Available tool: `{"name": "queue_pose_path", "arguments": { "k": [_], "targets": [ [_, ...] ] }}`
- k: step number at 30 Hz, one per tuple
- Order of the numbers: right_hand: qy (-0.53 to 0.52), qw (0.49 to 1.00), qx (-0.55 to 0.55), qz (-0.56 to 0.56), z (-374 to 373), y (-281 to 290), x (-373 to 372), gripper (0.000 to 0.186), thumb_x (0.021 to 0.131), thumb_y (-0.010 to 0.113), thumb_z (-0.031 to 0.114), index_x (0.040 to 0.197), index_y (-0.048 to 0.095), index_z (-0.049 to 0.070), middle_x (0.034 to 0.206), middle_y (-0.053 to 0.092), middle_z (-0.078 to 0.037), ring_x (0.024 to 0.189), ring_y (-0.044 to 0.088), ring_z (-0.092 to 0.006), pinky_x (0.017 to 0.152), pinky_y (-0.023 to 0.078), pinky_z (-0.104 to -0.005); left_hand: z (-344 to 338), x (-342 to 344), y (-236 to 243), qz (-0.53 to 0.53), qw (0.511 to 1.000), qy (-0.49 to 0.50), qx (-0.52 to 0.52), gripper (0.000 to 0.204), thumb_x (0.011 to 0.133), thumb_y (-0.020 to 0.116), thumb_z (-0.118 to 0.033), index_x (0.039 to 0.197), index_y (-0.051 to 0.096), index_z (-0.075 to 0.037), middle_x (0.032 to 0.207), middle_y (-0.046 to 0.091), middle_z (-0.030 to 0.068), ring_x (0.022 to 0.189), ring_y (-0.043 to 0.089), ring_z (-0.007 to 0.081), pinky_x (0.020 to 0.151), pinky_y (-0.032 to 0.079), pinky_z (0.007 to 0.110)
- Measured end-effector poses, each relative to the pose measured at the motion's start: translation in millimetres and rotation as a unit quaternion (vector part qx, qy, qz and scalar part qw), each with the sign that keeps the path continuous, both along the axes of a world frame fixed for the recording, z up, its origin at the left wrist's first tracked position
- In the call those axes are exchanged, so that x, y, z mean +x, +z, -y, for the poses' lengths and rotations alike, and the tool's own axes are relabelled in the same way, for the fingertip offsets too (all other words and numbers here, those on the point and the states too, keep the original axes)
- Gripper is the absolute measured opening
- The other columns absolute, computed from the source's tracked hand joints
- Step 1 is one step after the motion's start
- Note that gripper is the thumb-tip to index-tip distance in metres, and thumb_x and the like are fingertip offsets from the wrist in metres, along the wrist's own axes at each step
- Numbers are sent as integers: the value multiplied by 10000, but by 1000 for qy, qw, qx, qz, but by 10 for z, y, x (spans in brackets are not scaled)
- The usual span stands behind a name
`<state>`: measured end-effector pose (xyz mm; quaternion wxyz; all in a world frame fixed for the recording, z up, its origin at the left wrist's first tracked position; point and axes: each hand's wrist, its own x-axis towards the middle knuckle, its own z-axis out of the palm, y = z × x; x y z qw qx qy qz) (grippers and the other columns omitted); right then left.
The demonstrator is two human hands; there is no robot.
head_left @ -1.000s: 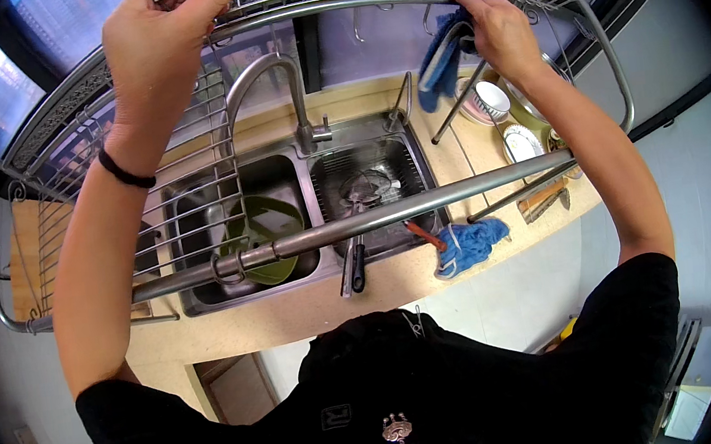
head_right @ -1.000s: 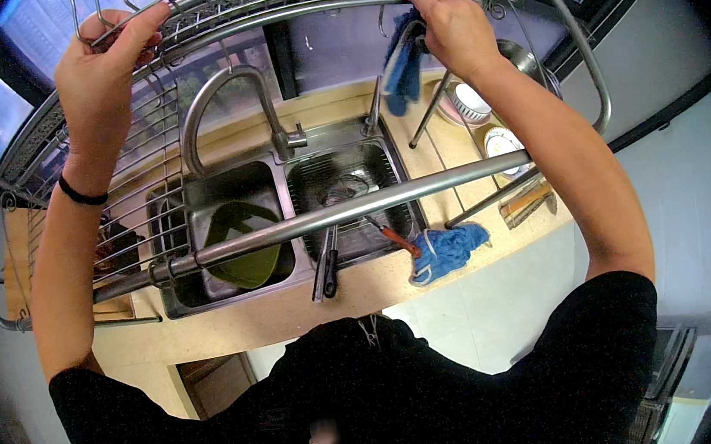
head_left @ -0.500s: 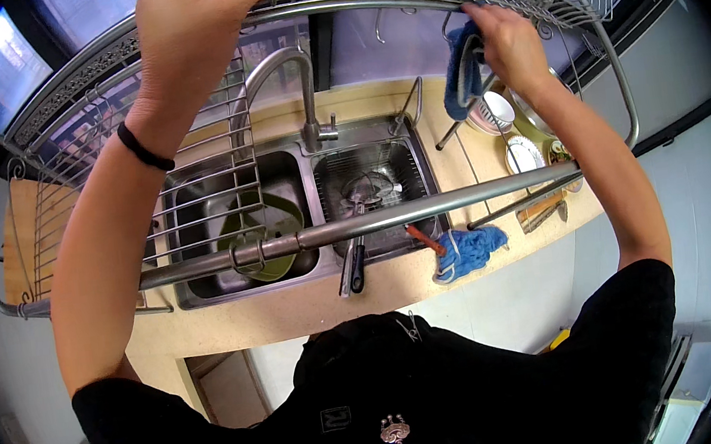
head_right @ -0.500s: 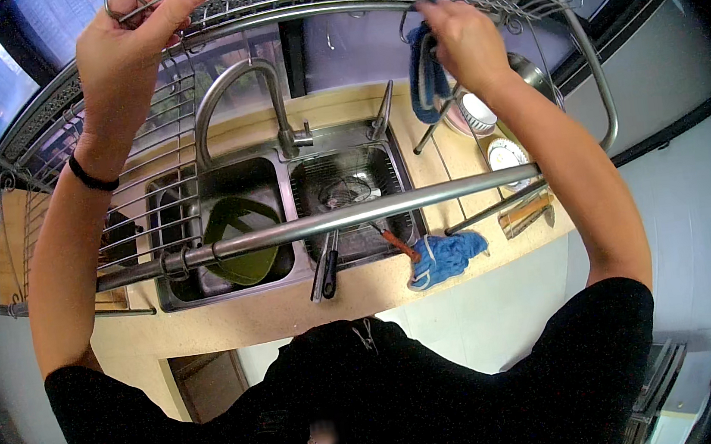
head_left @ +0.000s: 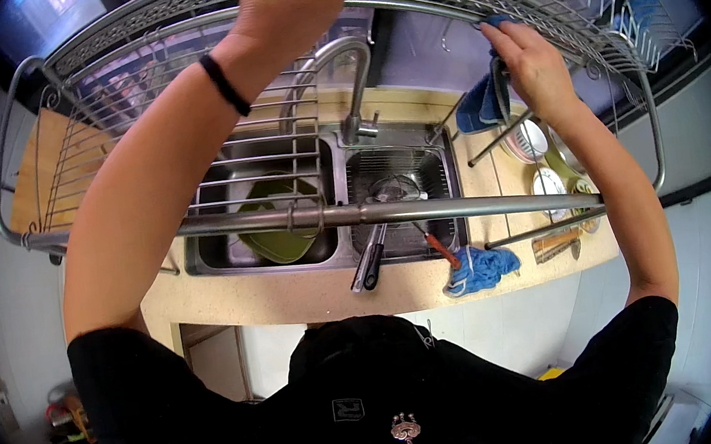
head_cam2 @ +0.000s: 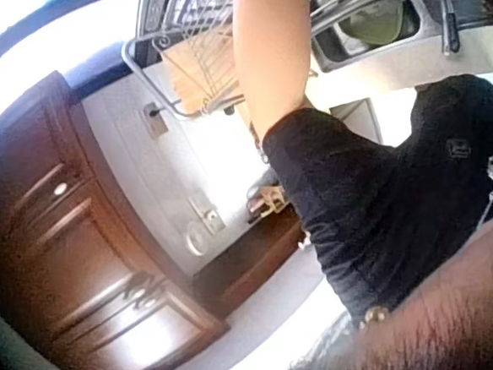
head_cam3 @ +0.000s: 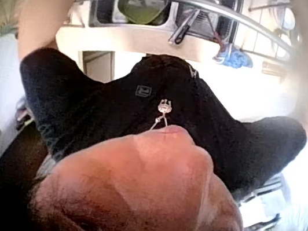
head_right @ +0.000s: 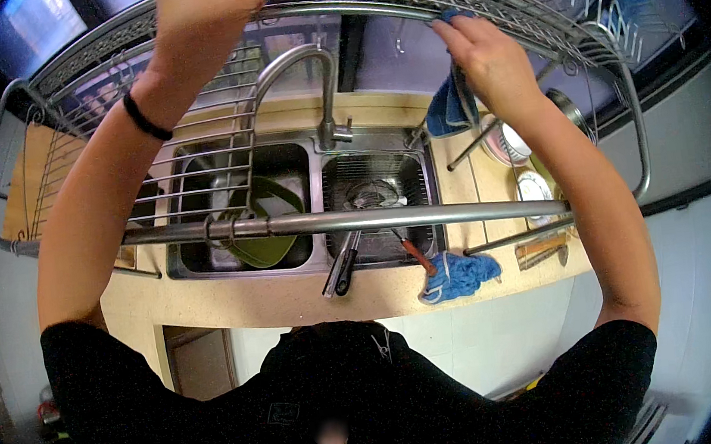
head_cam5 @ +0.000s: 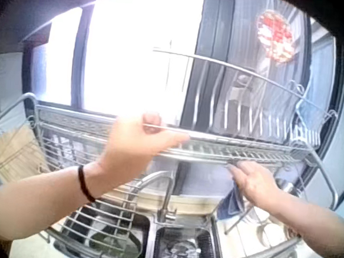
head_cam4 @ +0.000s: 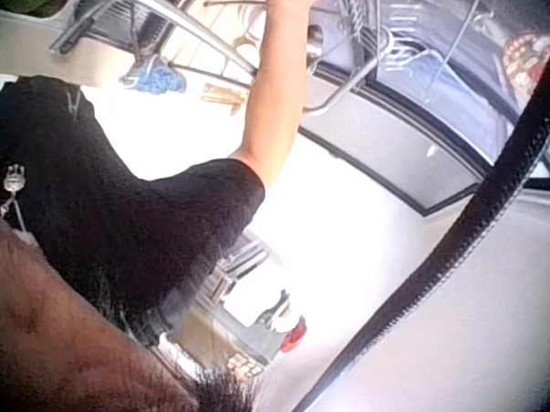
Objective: The person wipes a metal dish rack using a blue cloth, cleaning the rails and frame of the rack over a kitchen sink.
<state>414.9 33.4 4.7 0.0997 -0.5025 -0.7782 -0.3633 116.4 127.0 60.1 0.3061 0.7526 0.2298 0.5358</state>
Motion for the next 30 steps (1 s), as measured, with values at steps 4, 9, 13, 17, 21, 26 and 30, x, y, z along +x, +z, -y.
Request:
{"name": "queue_pose_path", "arguments": {
  "k": [4,9,13,17,21,26,30],
  "targets": [
    [27,999,7,31,-286,19,-453,450,789,569,48,1238,580,31,1086,618,-105,987,616,-286,848,519,-356,-31,-51,-14,-9,1000,6,-7,253,790,785,-217,662,648,-47,574,564,-25,552,451,35,477,328,223],
    [30,998,-11,52,-461,18,-781,462,823,574,69,1285,556,60,1132,614,-105,1020,611,-272,869,515,-361,-15,-20,-25,11,1000,-19,-6,276,793,781,-221,641,622,-55,592,573,-22,560,454,37,482,330,214],
    [33,998,19,50,-437,-59,-797,465,822,575,75,1287,555,64,1135,617,-105,1006,621,-263,863,520,-354,-38,-61,-63,-5,998,-49,34,296,799,782,-237,657,604,-47,604,589,2,554,478,64,491,370,231],
    [-11,999,-10,30,-331,-79,-867,459,831,563,84,1289,562,78,1138,621,-96,1005,628,-249,865,522,-340,-102,-88,-199,-55,970,44,234,275,787,797,-202,689,600,-37,600,591,26,551,502,89,499,407,257],
    [-1,998,16,67,-340,-85,-808,459,819,551,104,1276,574,73,1148,616,-77,1016,617,-223,864,523,-307,-115,-129,-179,-73,967,28,244,213,809,800,-186,764,652,-40,664,632,-4,619,579,41,543,455,201],
    [17,997,23,72,-324,-66,-758,465,794,557,110,1254,577,44,1118,605,-74,1039,601,-219,867,520,-300,-131,-151,-63,-104,959,66,254,274,783,831,-237,727,659,-31,658,646,3,626,607,17,536,466,173],
    [27,998,21,47,-326,-63,-777,460,791,560,104,1246,575,36,1066,582,-69,965,576,-206,815,522,-291,-122,-87,44,-57,990,64,115,252,769,840,-190,734,659,-18,679,662,8,612,591,27,532,448,168]
  ]
}}
